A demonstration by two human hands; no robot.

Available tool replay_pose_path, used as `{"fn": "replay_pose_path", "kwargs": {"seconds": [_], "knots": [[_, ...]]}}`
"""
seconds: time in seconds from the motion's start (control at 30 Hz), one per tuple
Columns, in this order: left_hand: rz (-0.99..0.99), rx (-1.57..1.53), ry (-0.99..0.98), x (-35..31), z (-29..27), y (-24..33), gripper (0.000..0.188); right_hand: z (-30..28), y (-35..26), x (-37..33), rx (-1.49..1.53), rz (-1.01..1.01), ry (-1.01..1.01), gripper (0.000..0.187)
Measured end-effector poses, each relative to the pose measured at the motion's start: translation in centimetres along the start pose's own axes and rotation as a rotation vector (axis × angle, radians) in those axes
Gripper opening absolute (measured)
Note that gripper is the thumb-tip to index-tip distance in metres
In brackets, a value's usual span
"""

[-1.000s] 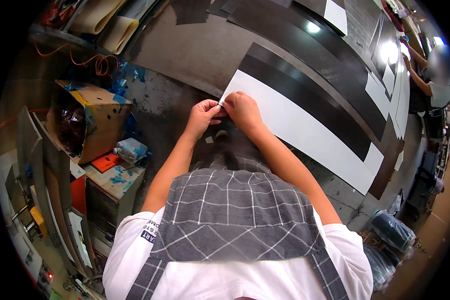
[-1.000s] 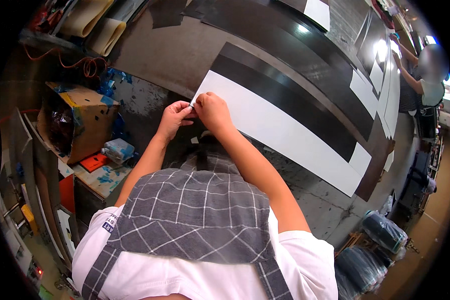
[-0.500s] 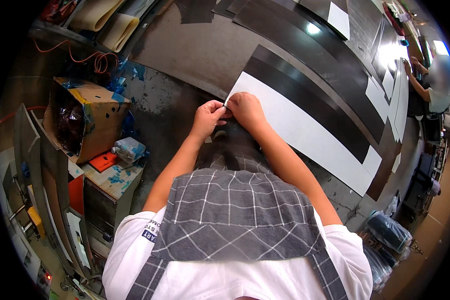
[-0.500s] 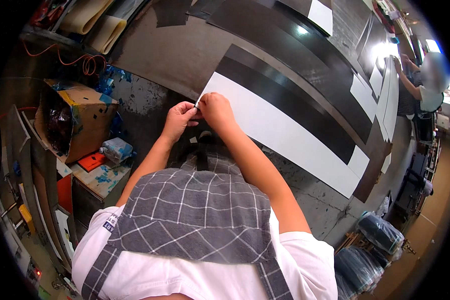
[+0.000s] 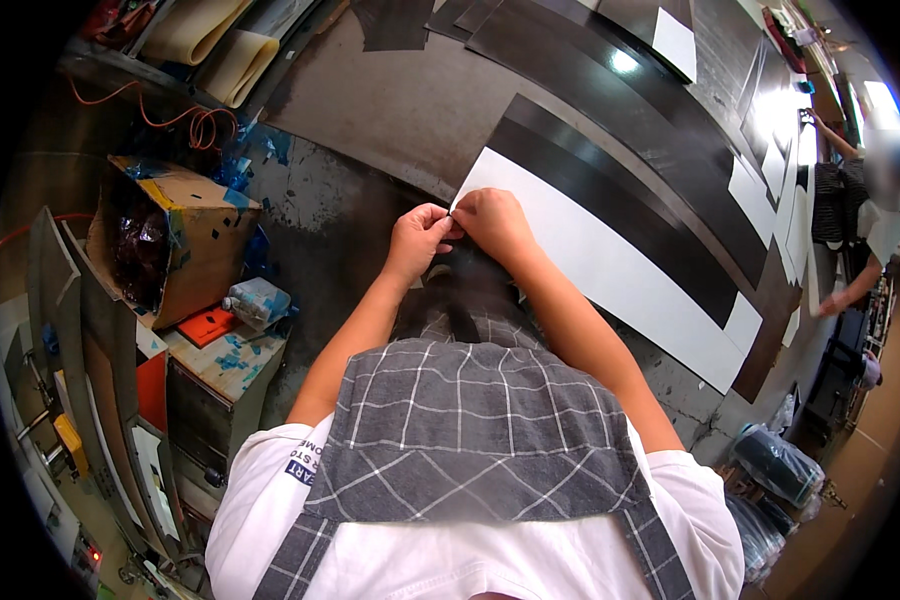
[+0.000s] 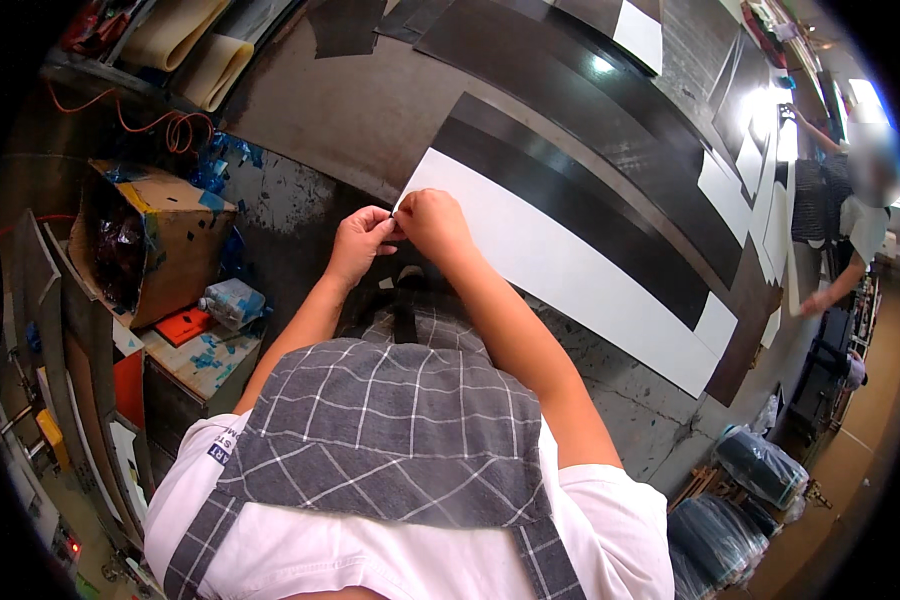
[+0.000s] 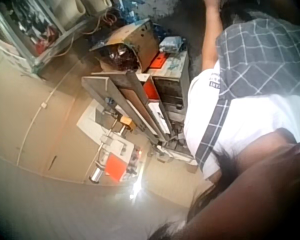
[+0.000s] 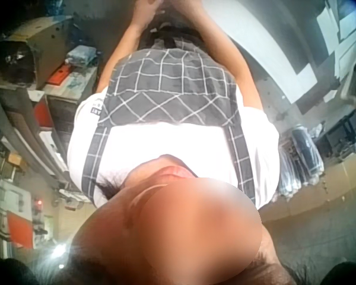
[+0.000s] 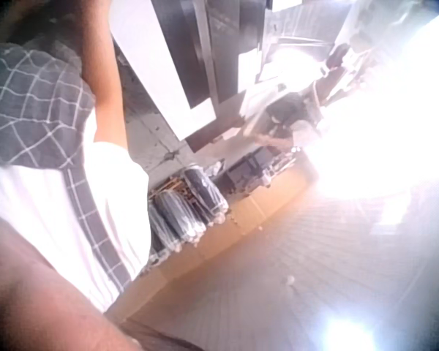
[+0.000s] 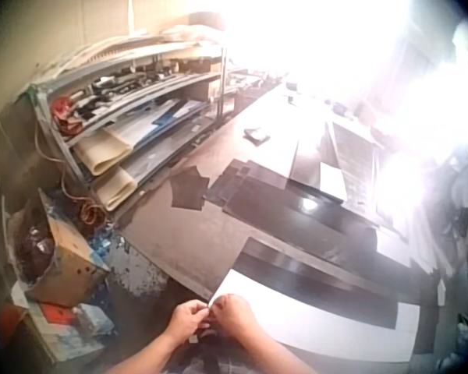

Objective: The person places small white paper squares onto long dark rectangular panels on a workbench. They then move to a machine, place a panel on a white sheet, and operate the machine to process the panel. The person handles the panels and papers by hand throughout the process.

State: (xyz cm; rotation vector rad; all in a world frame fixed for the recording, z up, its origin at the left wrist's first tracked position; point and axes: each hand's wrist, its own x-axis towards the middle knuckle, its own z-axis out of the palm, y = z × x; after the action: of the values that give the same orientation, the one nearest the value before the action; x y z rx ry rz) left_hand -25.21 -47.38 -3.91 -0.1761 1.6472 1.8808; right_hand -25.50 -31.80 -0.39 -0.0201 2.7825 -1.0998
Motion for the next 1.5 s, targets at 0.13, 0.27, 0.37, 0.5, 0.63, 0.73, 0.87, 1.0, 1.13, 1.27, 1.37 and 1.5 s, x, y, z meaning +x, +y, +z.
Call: {"fn": "replay_pose_path", "kwargs": {"seconds": [0.13, 0.27, 0.37, 0.5, 0.63, 0.73, 0.87, 1.0, 1.13, 1.27, 1.37, 1.5], "knots": [[0.017, 0.055, 0.020, -0.1, 0.1, 0.0, 0.010, -0.6, -0.8, 0.2, -0.007, 0.059, -0.059, 0.013], [0.016, 0.064, 0.017, -0.1, 0.2, -0.1, 0.010, -1.0, -1.0, 0.6, -0.058, 0.048, -0.079, 0.013], [0.021, 0.064, 0.010, -0.1, 0.2, -0.1, 0.011, -0.9, -0.8, 0.9, -0.086, 0.026, -0.087, 0.013], [0.027, 0.066, 0.018, -0.2, 0.3, 0.1, 0.011, -0.6, -0.6, 1.2, -0.130, 0.008, -0.073, 0.013], [0.050, 0.092, 0.046, -0.3, 0.6, 0.3, 0.011, -0.8, -1.2, 1.6, -0.240, 0.041, -0.183, 0.015], [0.062, 0.104, 0.073, -0.4, 0.7, 0.0, 0.011, -0.6, -2.1, 1.9, -0.303, 0.059, -0.219, 0.016], [-0.038, -0.042, 0.100, -0.9, 0.7, -0.1, 0.008, -1.5, -0.8, 1.6, -0.238, 0.335, -0.180, 0.017], [-0.073, -0.227, 0.146, -1.2, 0.1, -0.4, 0.006, -9.6, 10.1, -4.8, -0.309, 0.481, 0.241, 0.016], [-0.057, -0.327, 0.152, -0.9, -1.2, 0.2, 0.009, -24.5, 23.8, -21.0, -0.788, 0.842, 0.288, 0.029], [-0.003, -0.315, 0.247, -1.1, -2.8, 0.5, 0.013, -37.3, 22.2, -38.9, -0.853, 1.554, 0.730, 0.036], [0.229, 0.050, 0.625, -1.7, -3.5, -1.2, 0.014, -33.9, 18.1, -39.8, -0.857, 1.458, 0.500, 0.030], [0.591, 0.564, 0.015, -2.3, 7.7, 2.3, 0.011, -18.0, 15.5, -30.5, -0.097, 0.670, 0.520, 0.085]]}}
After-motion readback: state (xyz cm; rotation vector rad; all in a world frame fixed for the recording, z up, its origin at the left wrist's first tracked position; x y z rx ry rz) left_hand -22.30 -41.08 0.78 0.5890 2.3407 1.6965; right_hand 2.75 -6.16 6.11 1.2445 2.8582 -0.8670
